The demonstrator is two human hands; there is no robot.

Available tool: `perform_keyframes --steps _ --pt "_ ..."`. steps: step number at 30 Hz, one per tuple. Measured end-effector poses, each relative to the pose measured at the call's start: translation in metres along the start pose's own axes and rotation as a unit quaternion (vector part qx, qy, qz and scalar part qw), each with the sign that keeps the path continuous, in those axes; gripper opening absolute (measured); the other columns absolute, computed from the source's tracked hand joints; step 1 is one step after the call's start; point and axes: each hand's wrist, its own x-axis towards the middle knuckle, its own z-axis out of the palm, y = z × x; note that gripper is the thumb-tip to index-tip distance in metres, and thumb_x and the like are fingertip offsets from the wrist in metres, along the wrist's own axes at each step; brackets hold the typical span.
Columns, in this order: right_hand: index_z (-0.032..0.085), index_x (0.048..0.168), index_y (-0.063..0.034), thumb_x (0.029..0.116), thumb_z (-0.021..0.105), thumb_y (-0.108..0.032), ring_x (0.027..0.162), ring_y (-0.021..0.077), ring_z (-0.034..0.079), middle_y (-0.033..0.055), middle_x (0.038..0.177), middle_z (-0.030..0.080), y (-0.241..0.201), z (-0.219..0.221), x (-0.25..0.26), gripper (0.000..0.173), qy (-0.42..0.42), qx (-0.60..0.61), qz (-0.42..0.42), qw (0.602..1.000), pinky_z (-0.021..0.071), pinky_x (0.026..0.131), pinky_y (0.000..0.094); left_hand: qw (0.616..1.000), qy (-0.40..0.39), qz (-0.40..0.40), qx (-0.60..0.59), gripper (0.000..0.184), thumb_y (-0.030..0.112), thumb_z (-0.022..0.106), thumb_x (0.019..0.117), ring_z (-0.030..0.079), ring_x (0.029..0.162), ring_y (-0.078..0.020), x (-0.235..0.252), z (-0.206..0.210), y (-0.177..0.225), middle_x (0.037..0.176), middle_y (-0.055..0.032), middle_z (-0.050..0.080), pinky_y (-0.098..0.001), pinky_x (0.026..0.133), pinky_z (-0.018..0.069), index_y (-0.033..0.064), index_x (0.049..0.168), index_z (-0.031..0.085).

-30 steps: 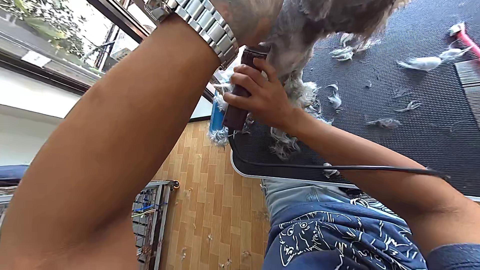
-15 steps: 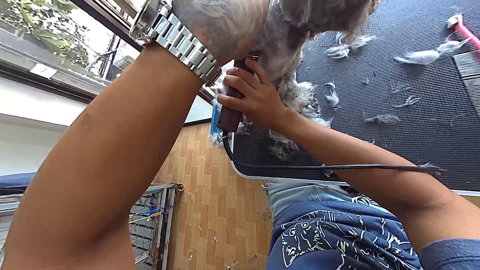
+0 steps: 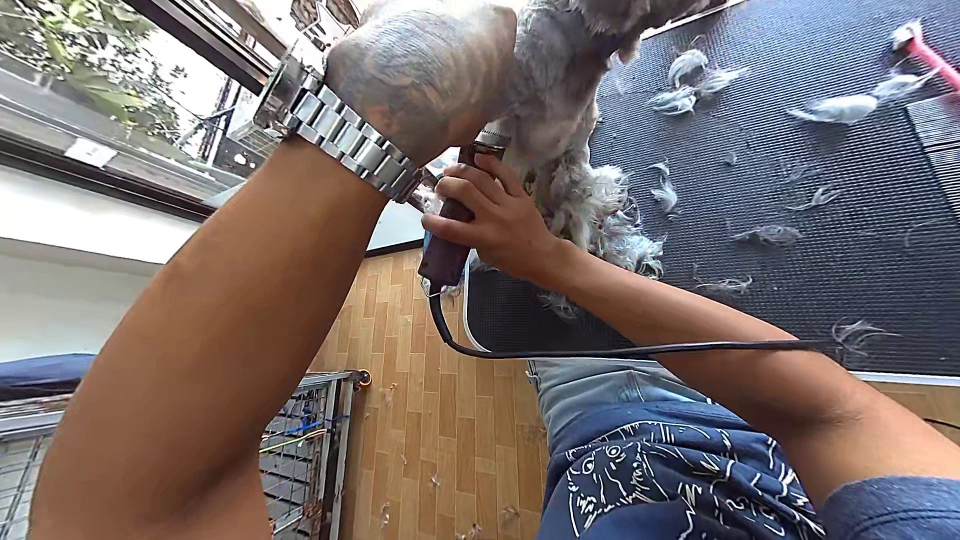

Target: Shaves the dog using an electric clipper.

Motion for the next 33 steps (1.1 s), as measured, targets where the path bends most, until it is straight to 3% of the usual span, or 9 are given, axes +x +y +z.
perform_keyframes --steps 3,5,9,12,16,23,26,29,33 --pt "0.074 0.122 -0.0275 0.0956 0.059 0.001 0.129 0.0314 0.058 0.0117 0.127 0.068 0.008 0.004 0.004 0.041 0.018 -0.015 0.022 0.999 0.0344 0.118 0.0537 0.976 0.116 0.186 0.005 0.018 0.013 0.062 0.0856 0.063 0.068 -0.0286 0.047 0.047 -0.068 0.077 -0.0096 0.062 -0.0516 0.053 0.0449 0.0139 0.103 0.067" --pt "0.073 0.123 -0.0275 0.0916 0.058 0.005 0.126 0.033 0.059 0.0125 0.125 0.068 0.012 0.008 0.006 0.048 0.026 -0.028 0.057 0.998 0.0349 0.116 0.0552 0.967 0.116 0.228 -0.004 0.02 0.015 0.063 0.0817 0.062 0.068 -0.024 0.08 0.067 -0.099 0.075 -0.0056 0.059 -0.05 0.053 0.044 0.0173 0.101 0.066" --pt "0.074 0.122 -0.026 0.0813 0.06 0.01 0.123 0.0345 0.06 0.0134 0.119 0.07 0.005 0.012 0.009 0.055 0.031 -0.001 0.154 0.988 0.0398 0.11 0.0537 0.979 0.093 0.181 -0.016 0.016 0.013 0.065 0.0829 0.063 0.065 -0.0284 0.046 0.044 -0.06 0.075 -0.0091 0.062 -0.0512 0.048 0.0448 0.0155 0.098 0.067" --pt "0.073 0.123 -0.0271 0.088 0.06 0.005 0.127 0.0324 0.058 0.0122 0.123 0.068 0.0 0.008 0.0 0.049 0.009 0.031 0.124 0.992 0.0391 0.112 0.0529 1.0 -0.016 0.01 0.002 0.021 0.007 0.066 0.0911 0.065 0.094 -0.0449 -0.005 -0.004 0.005 0.1 -0.0204 0.067 -0.0663 0.071 0.0471 0.0112 0.111 0.067" --pt "0.074 0.122 -0.0285 0.0932 0.062 0.001 0.13 0.0319 0.057 0.011 0.126 0.068 -0.004 0.0 -0.006 0.043 0.021 0.028 0.05 0.998 0.035 0.117 0.0541 0.977 0.119 0.177 0.018 0.029 0.016 0.069 0.0741 0.063 0.065 -0.0257 0.047 0.06 -0.08 0.075 -0.0019 0.061 -0.0524 0.046 0.0429 0.0267 0.101 0.067" --pt "0.074 0.12 -0.0263 0.0798 0.062 0.009 0.123 0.0351 0.06 0.0141 0.12 0.069 0.004 0.021 -0.004 0.055 0.053 0.002 0.198 0.979 0.0414 0.108 0.0548 0.978 0.111 0.173 0.037 0.027 0.02 0.068 0.0758 0.065 0.072 -0.0364 0.052 0.071 -0.088 0.078 -0.008 0.063 -0.0601 0.054 0.0454 0.0276 0.101 0.068" --pt "0.074 0.122 -0.0287 0.0847 0.062 0.006 0.126 0.0315 0.058 0.011 0.121 0.069 -0.004 0.027 -0.017 0.052 0.022 0.033 0.172 0.984 0.0401 0.112 0.0521 0.982 0.102 0.153 0.045 0.019 0.022 0.069 0.0763 0.064 0.073 -0.0364 0.036 0.057 -0.068 0.078 -0.0085 0.063 -0.0586 0.054 0.0448 0.0272 0.094 0.068" --pt "0.074 0.123 -0.0291 0.0918 0.064 0.0 0.128 0.0316 0.058 0.0108 0.125 0.069 -0.013 0.016 -0.017 0.044 0.021 0.04 0.101 0.994 0.0369 0.115 0.0536 0.995 0.015 0.089 0.03 0.016 0.014 0.068 0.0888 0.065 0.093 -0.044 0.011 0.028 -0.034 0.096 -0.0173 0.066 -0.0658 0.069 0.0476 0.018 0.104 0.068" --pt "0.075 0.121 -0.0285 0.0892 0.063 0.003 0.123 0.0331 0.061 0.0135 0.121 0.07 -0.003 0.019 -0.003 0.047 0.065 -0.003 0.127 0.99 0.0373 0.114 0.0553 0.969 0.123 0.214 0.008 0.02 0.025 0.065 0.0847 0.066 0.072 -0.0278 0.035 0.066 -0.086 0.083 -0.0033 0.065 -0.0559 0.052 0.047 0.0279 0.104 0.067"
